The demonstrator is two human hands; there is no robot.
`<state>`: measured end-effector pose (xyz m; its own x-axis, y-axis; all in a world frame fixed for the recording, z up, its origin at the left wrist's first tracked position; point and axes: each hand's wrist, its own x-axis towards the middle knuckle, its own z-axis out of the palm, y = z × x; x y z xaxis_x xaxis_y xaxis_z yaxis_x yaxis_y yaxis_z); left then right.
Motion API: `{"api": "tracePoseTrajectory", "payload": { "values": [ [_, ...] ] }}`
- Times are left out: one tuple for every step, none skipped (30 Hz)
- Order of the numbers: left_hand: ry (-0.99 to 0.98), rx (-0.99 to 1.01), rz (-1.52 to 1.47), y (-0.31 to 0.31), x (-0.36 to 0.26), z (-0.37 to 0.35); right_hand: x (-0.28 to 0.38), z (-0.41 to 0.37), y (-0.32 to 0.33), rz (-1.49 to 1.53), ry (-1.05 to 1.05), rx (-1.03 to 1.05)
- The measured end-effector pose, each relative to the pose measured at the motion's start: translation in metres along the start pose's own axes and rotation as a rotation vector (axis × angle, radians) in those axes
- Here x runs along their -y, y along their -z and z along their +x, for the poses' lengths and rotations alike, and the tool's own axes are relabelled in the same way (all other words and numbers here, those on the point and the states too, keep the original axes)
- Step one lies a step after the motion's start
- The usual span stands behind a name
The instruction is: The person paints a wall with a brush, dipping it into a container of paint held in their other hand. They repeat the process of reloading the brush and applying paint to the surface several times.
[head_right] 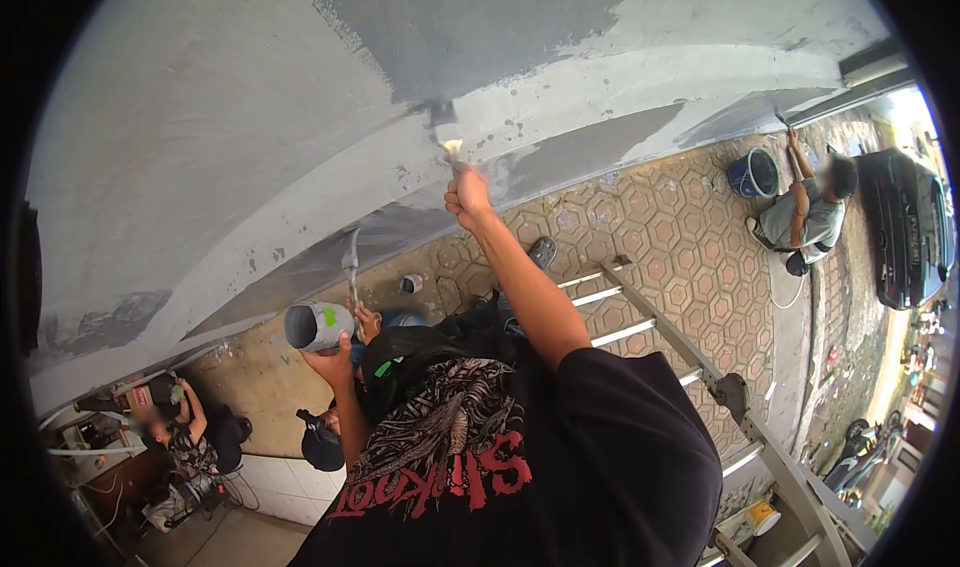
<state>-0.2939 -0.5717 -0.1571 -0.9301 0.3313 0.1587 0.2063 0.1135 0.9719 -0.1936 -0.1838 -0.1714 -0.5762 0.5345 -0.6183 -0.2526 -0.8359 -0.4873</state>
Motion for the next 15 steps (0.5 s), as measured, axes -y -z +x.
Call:
{"api": "tracePoseTrajectory", "payload": {
  "values": [
    [0.013,0.013,0.011,0.002,-0.001,0.0,-0.003,0.002,0.0,0.0,0.0,0.001],
    [0.026,0.026,0.021,0.004,-0.001,0.001,-0.006,0.006,-0.001,0.077,0.066,-0.143],
    [0.026,0.023,0.022,0.005,-0.001,0.001,-0.009,0.009,-0.001,0.154,0.129,-0.287],
    [0.033,-0.001,0.028,0.007,-0.001,0.0,-0.004,0.019,0.0,0.144,0.126,-0.256],
    [0.04,-0.023,0.034,0.009,0.0,-0.001,0.0,0.029,0.0,0.145,0.123,-0.255],
    [0.037,-0.024,0.036,0.009,-0.001,-0.001,0.009,0.031,-0.007,0.017,0.11,-0.158],
    [0.016,-0.041,0.037,0.009,-0.001,0.0,0.015,0.031,-0.013,-0.108,0.098,-0.061],
    [-0.004,-0.057,0.04,0.01,-0.001,0.001,0.017,0.027,-0.017,-0.163,0.129,0.055],
    [-0.005,-0.053,0.042,0.011,-0.001,0.002,0.015,0.022,-0.022,-0.159,0.13,0.052],
    [-0.005,-0.041,0.053,0.012,0.0,0.003,0.011,0.017,-0.026,-0.311,0.181,0.007],
    [-0.004,-0.031,0.063,0.013,0.0,0.002,0.007,0.009,-0.027,-0.465,0.231,-0.039],
    [-0.002,-0.027,0.062,0.014,0.002,0.002,-0.003,0.003,-0.022,-0.439,0.246,-0.097],
    [-0.025,-0.012,0.064,0.016,0.006,0.003,-0.015,0.004,-0.01,-0.439,0.247,-0.1],
    [-0.047,0.0,0.063,0.016,0.008,0.004,-0.028,0.009,0.007,-0.443,0.262,-0.201],
    [-0.047,-0.001,0.059,0.014,0.01,0.005,-0.035,0.015,0.021,-0.447,0.278,-0.302]
  ]
}}
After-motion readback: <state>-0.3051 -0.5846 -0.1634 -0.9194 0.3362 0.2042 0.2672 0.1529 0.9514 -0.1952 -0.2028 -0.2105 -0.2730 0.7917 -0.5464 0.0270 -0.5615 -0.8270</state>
